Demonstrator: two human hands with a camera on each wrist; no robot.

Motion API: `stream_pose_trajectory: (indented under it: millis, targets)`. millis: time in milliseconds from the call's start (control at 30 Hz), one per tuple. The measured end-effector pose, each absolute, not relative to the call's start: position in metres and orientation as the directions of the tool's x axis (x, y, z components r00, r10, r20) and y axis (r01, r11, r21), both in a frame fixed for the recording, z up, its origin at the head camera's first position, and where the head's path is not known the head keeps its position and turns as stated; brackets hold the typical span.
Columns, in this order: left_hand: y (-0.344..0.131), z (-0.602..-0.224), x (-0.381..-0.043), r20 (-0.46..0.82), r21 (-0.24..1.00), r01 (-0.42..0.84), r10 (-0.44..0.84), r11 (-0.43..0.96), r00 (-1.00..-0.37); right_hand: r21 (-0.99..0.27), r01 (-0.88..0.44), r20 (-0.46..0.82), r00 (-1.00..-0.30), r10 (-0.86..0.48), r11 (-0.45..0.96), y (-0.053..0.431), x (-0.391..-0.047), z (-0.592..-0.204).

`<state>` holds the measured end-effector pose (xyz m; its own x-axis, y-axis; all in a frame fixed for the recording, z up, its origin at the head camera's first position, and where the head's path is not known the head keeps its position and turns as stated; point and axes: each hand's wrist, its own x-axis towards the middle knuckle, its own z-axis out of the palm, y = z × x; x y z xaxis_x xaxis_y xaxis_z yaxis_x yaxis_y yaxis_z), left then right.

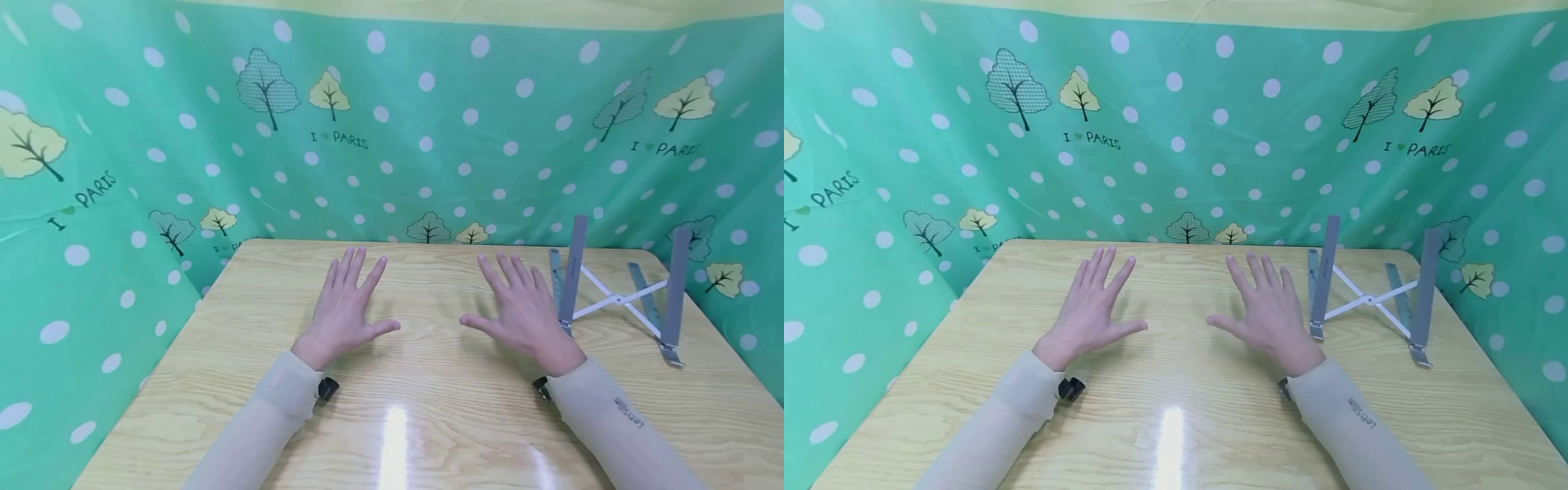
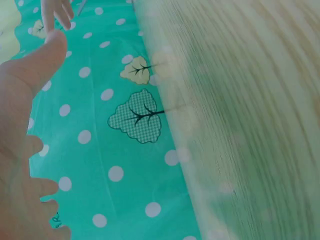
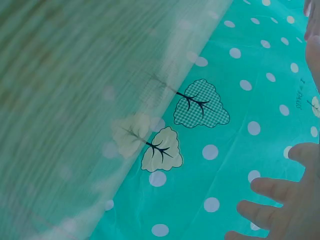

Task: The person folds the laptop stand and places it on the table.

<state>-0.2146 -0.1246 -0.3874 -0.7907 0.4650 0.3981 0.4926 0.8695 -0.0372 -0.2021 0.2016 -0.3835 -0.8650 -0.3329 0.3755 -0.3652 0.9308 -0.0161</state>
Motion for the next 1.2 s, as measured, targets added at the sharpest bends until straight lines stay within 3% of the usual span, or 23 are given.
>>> stream_pose_trajectory:
  millis: [800, 1200]
  targets:
    - [-0.066, -0.382, -0.217, 0.351, -0.017, 0.619, 0.584, 0.785, -0.732, -0.026, -0.458, 0.517, -0.767, -0.381, 0.888, 0.243, -0.193, -0.375]
    - [-0.022, -0.38, -0.22, 0.336, 0.023, 0.679, 0.634, 0.734, -0.697, -0.026, -0.433, 0.54, -0.764, -0.352, 0.901, 0.28, -0.184, -0.371]
